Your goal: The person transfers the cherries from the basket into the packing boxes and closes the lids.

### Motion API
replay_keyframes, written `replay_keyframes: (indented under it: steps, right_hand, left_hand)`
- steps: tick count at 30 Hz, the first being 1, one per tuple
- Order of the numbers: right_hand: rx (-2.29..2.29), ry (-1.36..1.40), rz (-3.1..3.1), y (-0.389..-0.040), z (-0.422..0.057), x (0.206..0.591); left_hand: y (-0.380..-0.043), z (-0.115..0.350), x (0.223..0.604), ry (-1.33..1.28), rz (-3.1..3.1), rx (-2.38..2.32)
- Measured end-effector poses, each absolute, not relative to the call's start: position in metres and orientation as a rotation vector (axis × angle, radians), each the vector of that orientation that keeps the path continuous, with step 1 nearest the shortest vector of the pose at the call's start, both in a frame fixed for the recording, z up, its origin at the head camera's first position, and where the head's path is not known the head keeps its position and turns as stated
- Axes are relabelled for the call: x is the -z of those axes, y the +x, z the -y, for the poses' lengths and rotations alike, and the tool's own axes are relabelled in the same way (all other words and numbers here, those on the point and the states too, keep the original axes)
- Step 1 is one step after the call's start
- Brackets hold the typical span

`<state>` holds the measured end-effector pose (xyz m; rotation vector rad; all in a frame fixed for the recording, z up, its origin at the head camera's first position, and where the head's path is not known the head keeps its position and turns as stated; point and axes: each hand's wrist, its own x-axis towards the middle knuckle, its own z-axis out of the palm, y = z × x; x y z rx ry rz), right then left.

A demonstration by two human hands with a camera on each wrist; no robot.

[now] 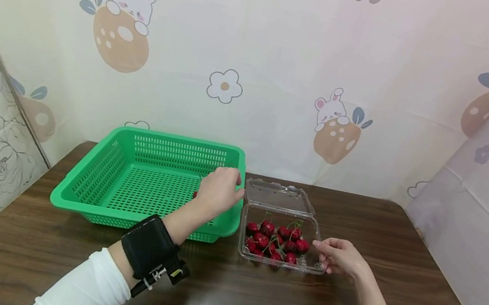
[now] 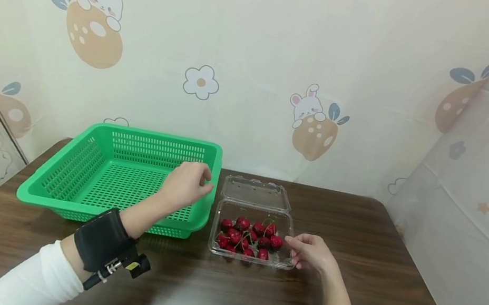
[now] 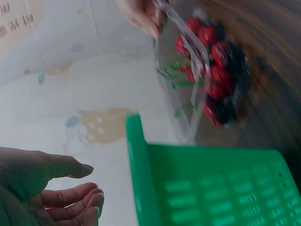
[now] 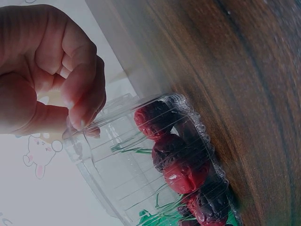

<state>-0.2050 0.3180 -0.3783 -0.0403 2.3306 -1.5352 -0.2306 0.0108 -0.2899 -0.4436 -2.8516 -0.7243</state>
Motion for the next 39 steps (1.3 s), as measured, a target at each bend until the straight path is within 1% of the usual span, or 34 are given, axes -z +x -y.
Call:
replay_keyframes:
  steps: [12, 18, 32, 39]
  right_hand:
    - [1.538, -0.03, -2.328, -0.203, -0.318, 0.379]
    - [1.54, -0.017, -2.325, -0.203, -0.318, 0.38]
    - [1.556, 0.001, -2.317, -0.204, -0.317, 0.38]
    - [1.56, -0.001, -2.319, -0.204, -0.317, 0.379]
  left_hand:
    - [-0.257, 0.009, 0.302, -0.258, 2.872, 0.852]
    - [-0.269, 0.019, 0.312, -0.221, 2.807, 0.908]
    - [-0.287, 0.04, 0.329, 0.001, 2.911, 0.984]
    - [-0.294, 0.045, 0.332, 0.018, 2.977, 1.035]
